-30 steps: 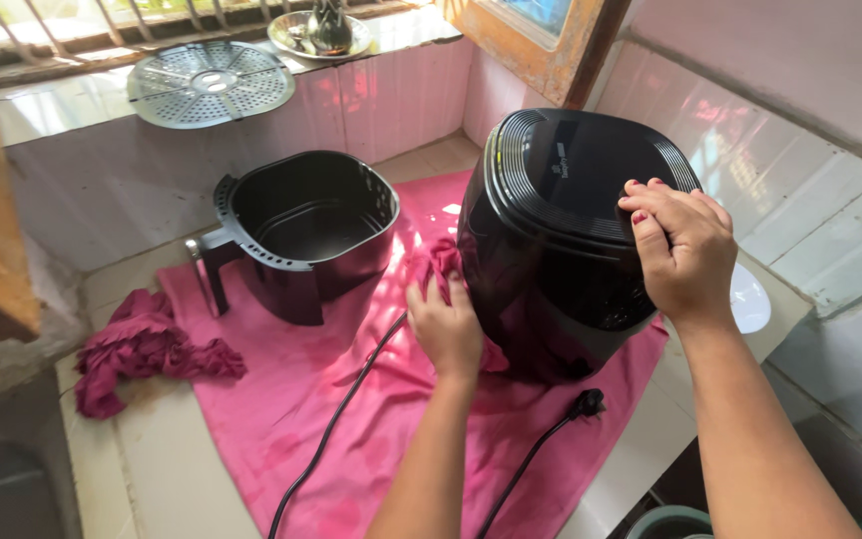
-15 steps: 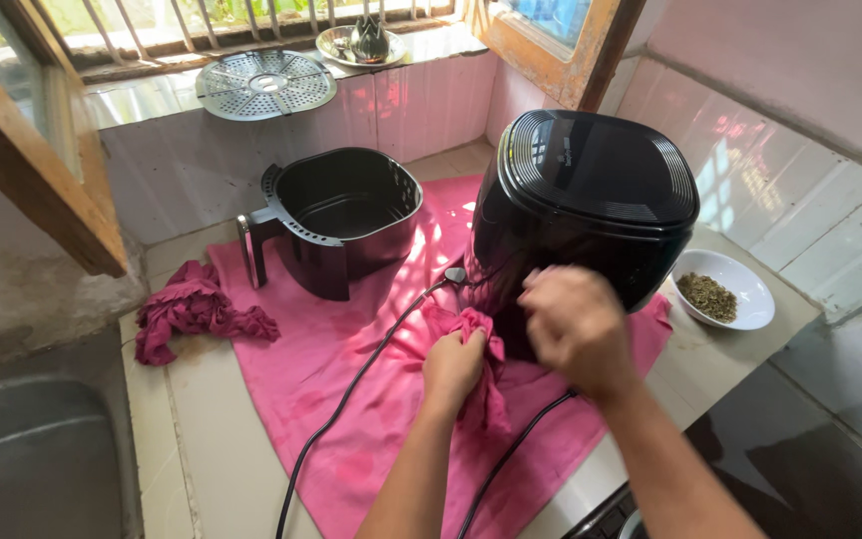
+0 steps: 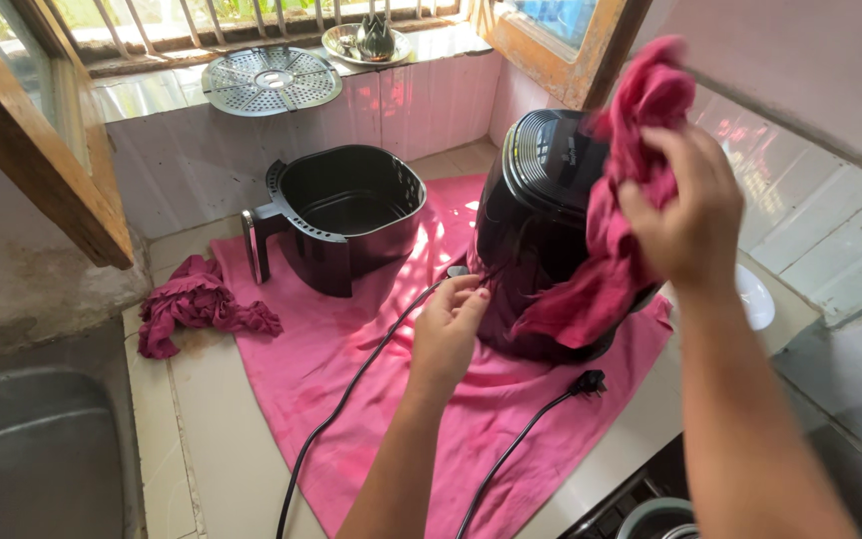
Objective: The person wipes the exterior of a black air fryer with a pink cloth, then wipes the power cord and plug with the cloth, and finally wipes the back and bottom of the unit, lifting it to reach the underside.
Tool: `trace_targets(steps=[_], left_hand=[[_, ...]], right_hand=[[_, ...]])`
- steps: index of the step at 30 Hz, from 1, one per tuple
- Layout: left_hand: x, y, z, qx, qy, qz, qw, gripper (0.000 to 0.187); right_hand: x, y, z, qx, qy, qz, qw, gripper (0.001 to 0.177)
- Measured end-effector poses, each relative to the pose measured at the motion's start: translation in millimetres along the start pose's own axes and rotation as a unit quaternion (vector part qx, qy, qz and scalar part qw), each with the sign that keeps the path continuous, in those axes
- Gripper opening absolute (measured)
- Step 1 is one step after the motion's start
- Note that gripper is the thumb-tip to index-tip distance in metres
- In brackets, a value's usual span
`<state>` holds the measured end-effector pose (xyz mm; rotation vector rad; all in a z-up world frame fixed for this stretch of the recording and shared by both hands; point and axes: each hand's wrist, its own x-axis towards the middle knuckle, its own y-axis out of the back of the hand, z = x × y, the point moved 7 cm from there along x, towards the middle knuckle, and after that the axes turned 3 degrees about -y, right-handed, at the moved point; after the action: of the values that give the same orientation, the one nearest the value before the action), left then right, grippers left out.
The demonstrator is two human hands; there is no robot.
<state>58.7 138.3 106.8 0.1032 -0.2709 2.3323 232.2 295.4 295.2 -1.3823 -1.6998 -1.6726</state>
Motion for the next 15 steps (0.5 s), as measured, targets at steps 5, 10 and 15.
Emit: trace_targets(steps=[5,10,15], left_hand=[[-3,-9,0,0.016,-0.009,0.004,1.0,0.032],[-8,-9,-1,0.068,-0.038,0.0,0.997,0.042],[-6,-12,-4,0.129,-0.045,-0.005,0.991,0.046]], right_hand=[[69,-73,51,0.016,0.021,-0.233,0.972,0.039],[78,-105,86,-0.051,-0.232,-0.306,0.922,0.045],[91,-109,71,0.043,-0.081,-0.264,0.96,0.043]])
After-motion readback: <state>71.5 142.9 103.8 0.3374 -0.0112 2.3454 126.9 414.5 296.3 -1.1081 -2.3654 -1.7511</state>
